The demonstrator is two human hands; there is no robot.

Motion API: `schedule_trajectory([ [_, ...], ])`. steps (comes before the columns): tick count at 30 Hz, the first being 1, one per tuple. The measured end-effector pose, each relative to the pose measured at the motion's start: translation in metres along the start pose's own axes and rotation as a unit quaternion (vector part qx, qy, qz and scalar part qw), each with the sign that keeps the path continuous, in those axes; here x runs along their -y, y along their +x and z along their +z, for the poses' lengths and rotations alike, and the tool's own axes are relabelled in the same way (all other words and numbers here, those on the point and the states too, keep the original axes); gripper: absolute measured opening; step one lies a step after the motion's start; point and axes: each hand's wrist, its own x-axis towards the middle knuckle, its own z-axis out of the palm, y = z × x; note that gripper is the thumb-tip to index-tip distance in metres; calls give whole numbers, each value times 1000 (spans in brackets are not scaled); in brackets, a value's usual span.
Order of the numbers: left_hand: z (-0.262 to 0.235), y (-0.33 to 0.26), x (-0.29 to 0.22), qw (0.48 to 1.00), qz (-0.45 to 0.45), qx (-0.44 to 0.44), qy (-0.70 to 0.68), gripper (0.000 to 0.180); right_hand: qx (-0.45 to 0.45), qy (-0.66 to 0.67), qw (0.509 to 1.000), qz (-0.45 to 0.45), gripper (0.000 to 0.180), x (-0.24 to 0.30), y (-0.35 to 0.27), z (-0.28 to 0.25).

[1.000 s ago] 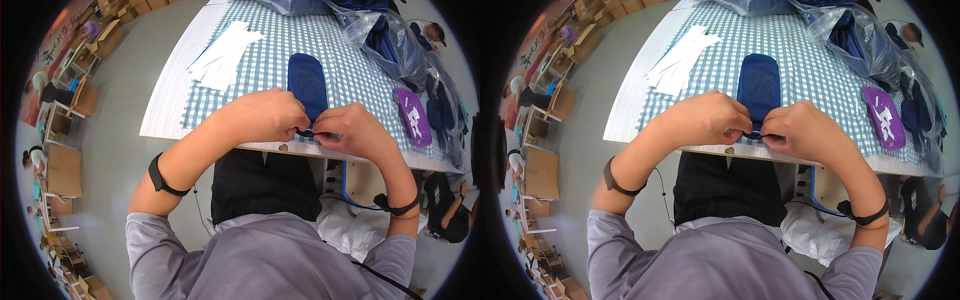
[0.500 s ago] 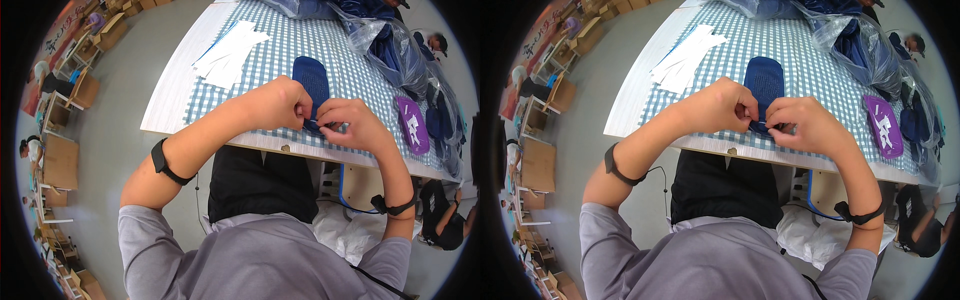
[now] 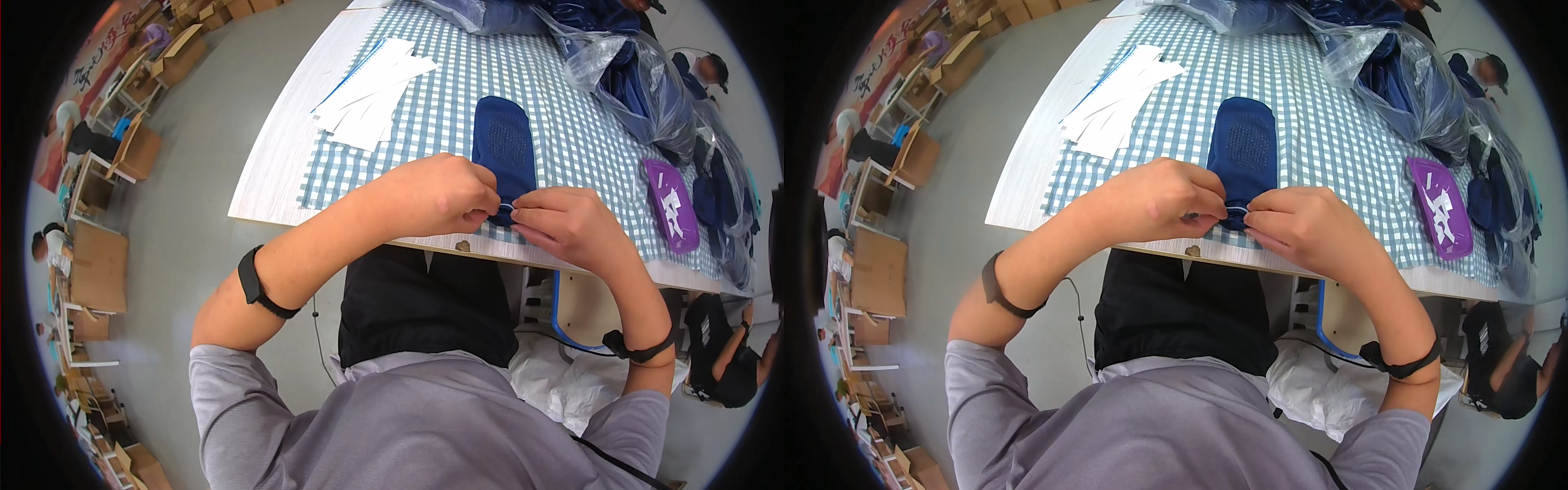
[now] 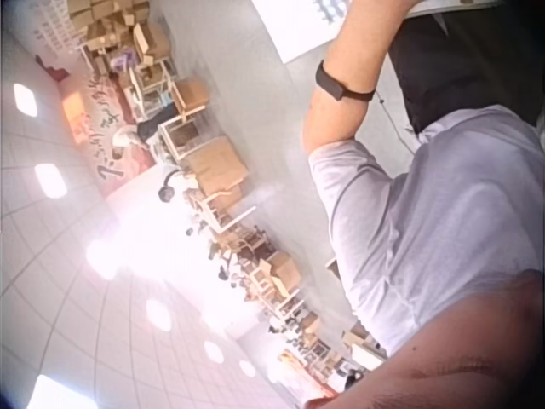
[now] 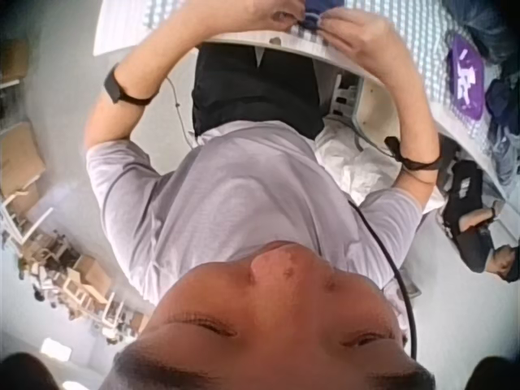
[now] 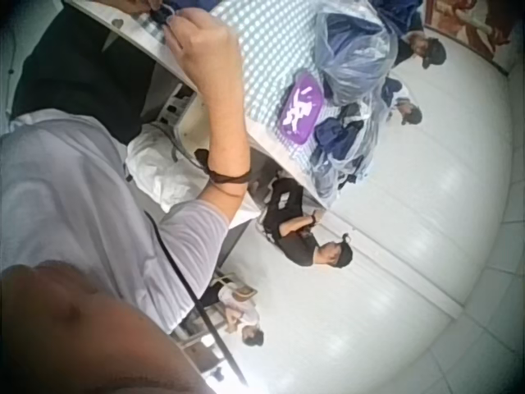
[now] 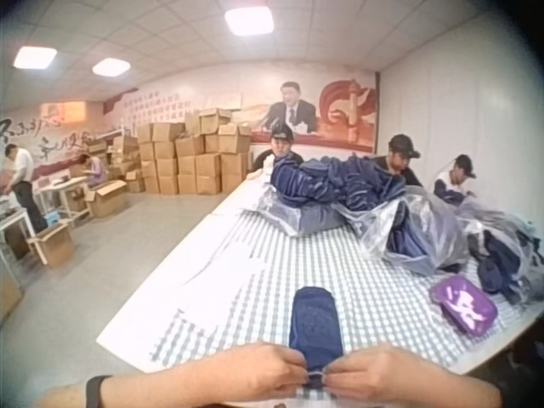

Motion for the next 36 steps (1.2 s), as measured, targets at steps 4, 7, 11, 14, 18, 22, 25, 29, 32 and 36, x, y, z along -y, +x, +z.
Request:
schedule_trajectory([
  [4,-3,10,-1,997,-63,22,-30,18,10,24,999,38,15,2,1,-3],
  [7,-11,21,-2,987,-131,45,-82,18,11,87,995,52,13,-10,6,-2],
  [11,-20,35,0,966,-213,86,-122,17,79,214,958,174,13,-19,18,-13],
  [14,-22,42,3,954,-251,109,-125,16,100,265,928,242,14,-28,23,-14],
  [18,-27,44,3,960,-242,95,-105,17,69,195,965,164,10,-24,26,-14],
  [22,-30,54,6,945,-272,148,-105,14,62,137,974,170,9,-14,25,-11],
  [25,-33,61,7,938,-282,179,-92,11,43,61,985,153,10,-3,25,-10],
  [29,-36,65,6,926,-305,202,-95,9,35,45,993,108,11,-3,19,-9],
  [32,-37,67,7,924,-306,210,-91,10,38,96,982,158,10,-3,25,-14],
  [36,-37,69,9,921,-313,209,-104,10,70,153,946,277,7,-9,32,-18],
])
